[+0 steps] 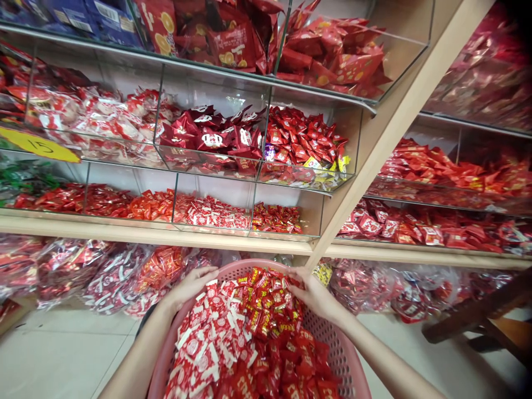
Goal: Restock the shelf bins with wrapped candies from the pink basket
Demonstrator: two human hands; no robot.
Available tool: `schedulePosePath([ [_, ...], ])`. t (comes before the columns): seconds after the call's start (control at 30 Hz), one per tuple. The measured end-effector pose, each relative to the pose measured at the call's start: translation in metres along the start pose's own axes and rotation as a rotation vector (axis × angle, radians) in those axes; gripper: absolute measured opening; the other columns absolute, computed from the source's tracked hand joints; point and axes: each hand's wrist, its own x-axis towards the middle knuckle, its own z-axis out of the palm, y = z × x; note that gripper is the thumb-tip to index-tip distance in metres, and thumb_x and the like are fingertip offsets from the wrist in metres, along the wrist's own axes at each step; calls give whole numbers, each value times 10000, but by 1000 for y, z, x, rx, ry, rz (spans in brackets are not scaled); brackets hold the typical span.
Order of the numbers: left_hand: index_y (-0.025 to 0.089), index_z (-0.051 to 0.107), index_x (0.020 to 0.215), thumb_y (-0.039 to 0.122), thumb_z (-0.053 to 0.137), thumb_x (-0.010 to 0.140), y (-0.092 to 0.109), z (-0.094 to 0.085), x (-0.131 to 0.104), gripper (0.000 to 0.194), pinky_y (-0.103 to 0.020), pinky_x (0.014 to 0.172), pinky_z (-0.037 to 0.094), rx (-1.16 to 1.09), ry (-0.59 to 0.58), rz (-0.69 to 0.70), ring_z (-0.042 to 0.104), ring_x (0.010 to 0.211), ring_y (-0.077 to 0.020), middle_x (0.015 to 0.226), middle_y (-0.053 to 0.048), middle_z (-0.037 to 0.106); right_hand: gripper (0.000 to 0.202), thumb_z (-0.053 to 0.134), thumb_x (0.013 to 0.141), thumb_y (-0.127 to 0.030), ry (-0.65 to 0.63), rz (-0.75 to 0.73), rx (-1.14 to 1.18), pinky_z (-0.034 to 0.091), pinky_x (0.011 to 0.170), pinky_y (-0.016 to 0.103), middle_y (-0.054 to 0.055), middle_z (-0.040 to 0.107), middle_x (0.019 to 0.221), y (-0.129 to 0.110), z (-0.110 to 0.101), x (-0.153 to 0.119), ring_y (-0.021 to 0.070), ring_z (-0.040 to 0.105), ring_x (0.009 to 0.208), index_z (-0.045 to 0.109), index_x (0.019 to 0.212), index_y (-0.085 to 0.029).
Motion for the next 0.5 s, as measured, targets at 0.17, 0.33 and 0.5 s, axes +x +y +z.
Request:
schedulePosePath([
  [0.17,175,625,1056,507,570,686,-1,-1,1,500,-303,976,345,-1,-5,-6,465,1155,-238,1183,-45,584,312,538,730,-412,177,185,324,479,598,282,56,579,920,-22,-23,20,129,556,619,545,951,-192],
  [0.33,167,620,1062,502,579,686,0,-1,-1,505,-307,965,362,-25,-10,-15,474,1147,-240,1180,-51,585,352,604,680,-363,171,131,444,474,630,276,14,568,802,-29,-15,26,131,562,652,521,974,-188],
  [0.5,159,619,1062,490,577,691,-1,-1,-1,499,-300,968,356,-20,-12,-8,465,1155,-236,1182,-60,584,350,577,732,-328,118,28,264,452,716,311,10,628,743,-28,15,27,156,569,690,515,1045,-183],
])
